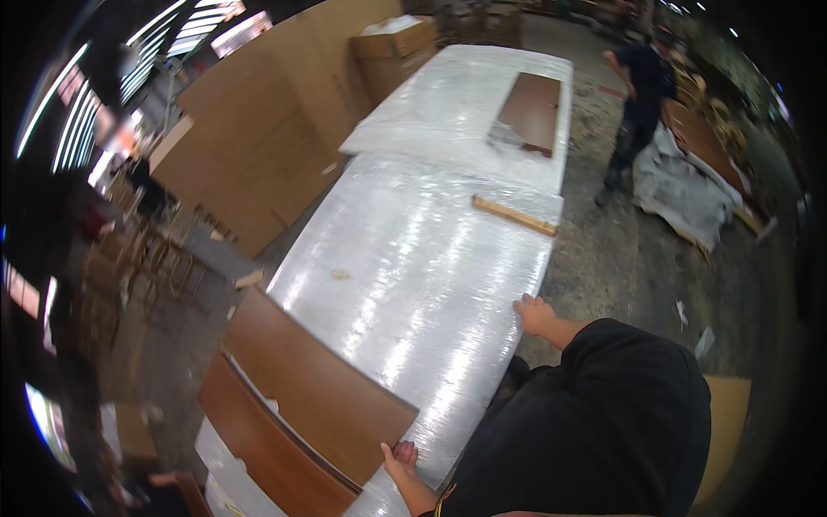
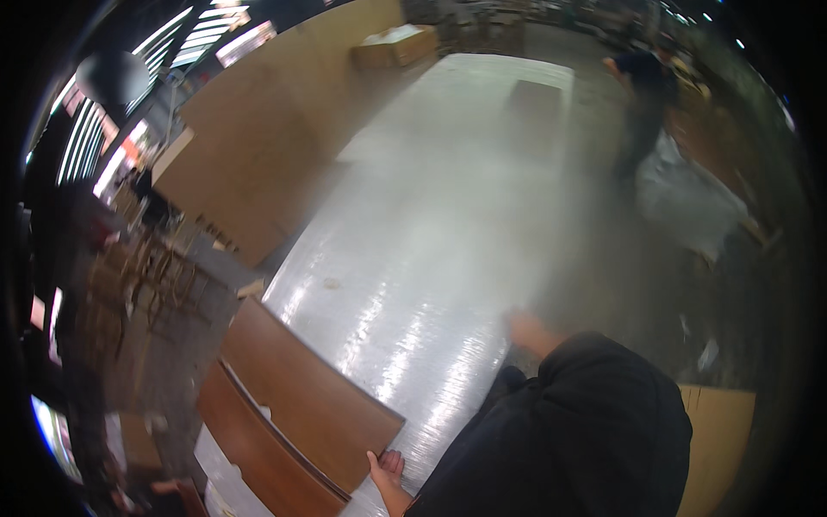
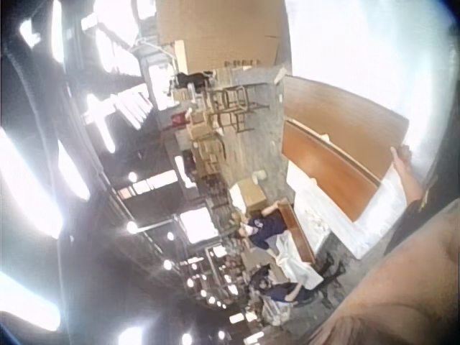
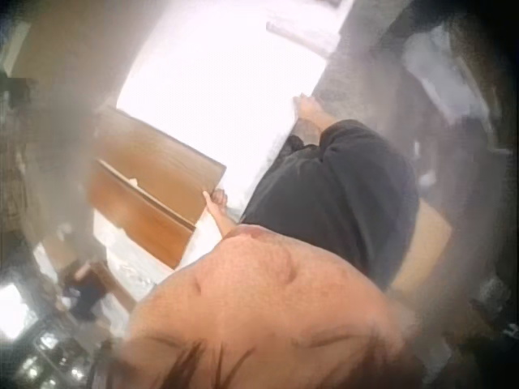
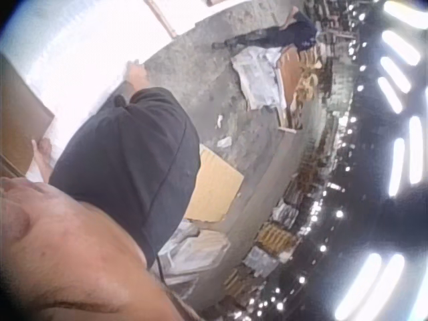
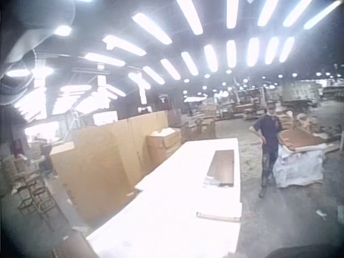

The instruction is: The person uses a wooden block to rub the edges of brown wood panels laid on a plastic-covered table, then flips and repositions the panels. Later, the person sits on the floor and sorts small hardware items from a cardboard box.

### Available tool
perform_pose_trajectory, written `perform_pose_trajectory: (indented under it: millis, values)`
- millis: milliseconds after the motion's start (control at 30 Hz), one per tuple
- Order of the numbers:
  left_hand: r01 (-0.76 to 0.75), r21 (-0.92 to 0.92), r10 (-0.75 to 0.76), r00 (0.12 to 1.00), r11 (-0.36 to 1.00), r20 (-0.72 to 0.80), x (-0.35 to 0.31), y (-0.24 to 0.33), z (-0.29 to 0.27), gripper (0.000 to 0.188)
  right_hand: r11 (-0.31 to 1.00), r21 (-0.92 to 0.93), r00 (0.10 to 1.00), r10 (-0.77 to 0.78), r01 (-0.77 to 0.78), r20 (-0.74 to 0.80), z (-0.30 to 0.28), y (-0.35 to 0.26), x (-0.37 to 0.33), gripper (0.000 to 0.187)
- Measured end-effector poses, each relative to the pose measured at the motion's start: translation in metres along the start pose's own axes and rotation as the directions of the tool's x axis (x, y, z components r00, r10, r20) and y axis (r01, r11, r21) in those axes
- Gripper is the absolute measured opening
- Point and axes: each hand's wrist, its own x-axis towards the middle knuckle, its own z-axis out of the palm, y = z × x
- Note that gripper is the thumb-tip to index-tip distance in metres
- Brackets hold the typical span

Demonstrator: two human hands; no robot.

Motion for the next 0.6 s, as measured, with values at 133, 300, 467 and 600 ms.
perform_pose_trajectory:
  millis: [133,300,467,600]
  values:
    - [-0.059,0.028,0.063,0.989,0.998,-0.131,-0.006,-0.009,0.014,0.085,0.867,0.301,0.912,0.410,-0.396,0.017,0.032,0.109,-0.012,0.037]
    - [-0.157,0.236,0.241,0.888,0.959,-0.392,-0.013,-0.031,0.051,0.080,0.572,0.441,0.717,0.619,-0.692,0.321,0.082,0.248,-0.031,0.025]
    - [-0.004,0.540,0.379,0.718,0.841,-0.584,-0.040,-0.078,0.138,0.042,0.466,0.571,0.688,0.677,-0.676,0.261,0.077,0.359,-0.077,0.027]
    - [0.192,0.911,0.749,0.520,0.366,-0.411,-0.076,-0.173,0.262,0.033,0.109,0.644,0.478,0.764,-0.757,0.433,0.097,0.471,-0.095,0.027]
